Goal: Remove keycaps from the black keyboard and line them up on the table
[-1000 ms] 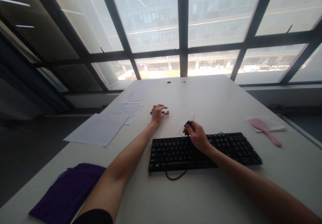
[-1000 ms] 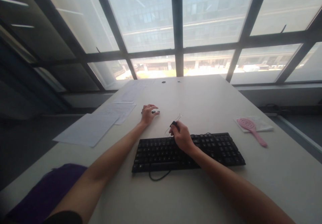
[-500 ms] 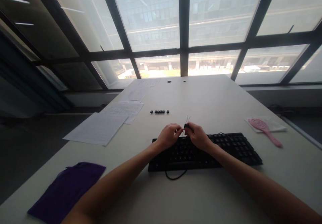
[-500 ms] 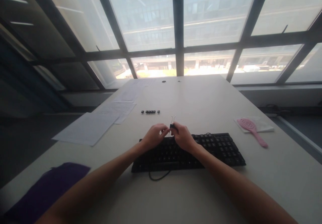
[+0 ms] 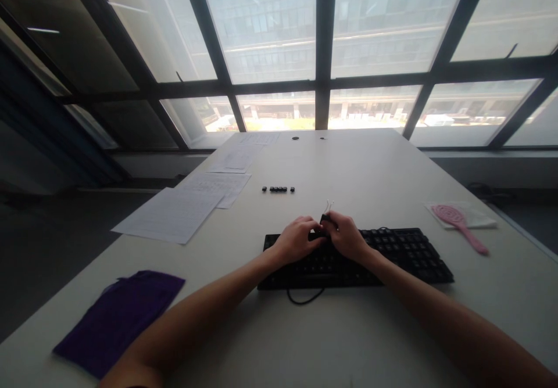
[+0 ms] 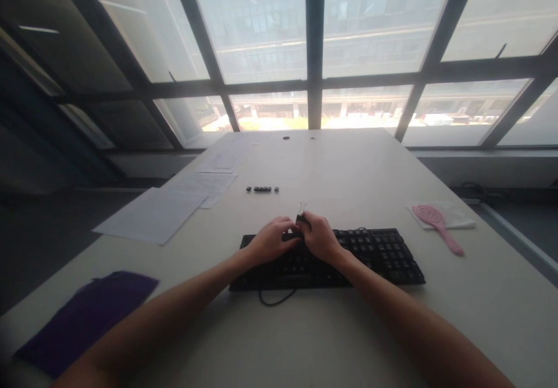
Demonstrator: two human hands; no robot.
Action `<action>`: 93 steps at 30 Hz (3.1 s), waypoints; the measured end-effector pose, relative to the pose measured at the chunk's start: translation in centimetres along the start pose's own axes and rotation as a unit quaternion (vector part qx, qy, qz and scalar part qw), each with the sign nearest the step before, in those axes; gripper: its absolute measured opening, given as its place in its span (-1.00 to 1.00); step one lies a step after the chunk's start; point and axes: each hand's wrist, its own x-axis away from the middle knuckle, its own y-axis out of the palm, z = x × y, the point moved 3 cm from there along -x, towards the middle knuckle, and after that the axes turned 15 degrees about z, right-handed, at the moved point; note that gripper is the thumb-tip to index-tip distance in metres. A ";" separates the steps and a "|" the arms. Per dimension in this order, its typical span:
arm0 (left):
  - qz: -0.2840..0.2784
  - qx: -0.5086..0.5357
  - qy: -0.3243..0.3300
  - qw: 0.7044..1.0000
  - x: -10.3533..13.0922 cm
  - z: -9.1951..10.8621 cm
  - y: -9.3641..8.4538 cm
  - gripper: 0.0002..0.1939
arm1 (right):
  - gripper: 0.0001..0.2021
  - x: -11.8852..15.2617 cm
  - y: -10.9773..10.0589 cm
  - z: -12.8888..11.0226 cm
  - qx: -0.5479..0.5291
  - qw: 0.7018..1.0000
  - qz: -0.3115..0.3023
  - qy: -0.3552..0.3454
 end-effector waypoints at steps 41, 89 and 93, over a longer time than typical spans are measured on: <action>0.134 -0.103 0.150 0.974 0.7 0.9 0.0 -0.72 | -0.84 -0.4 -0.4 -0.5 -0.047 0.997 0.060 -0.001; 0.146 -0.163 -0.042 0.975 -10.2 -14.3 -0.3 -0.89 | -0.81 -0.8 0.1 0.4 -0.107 0.990 0.042 0.085; 0.150 -0.164 -0.053 0.974 -10.1 -14.5 -0.3 -0.83 | -0.82 -0.7 0.1 0.4 -0.107 0.990 0.044 0.084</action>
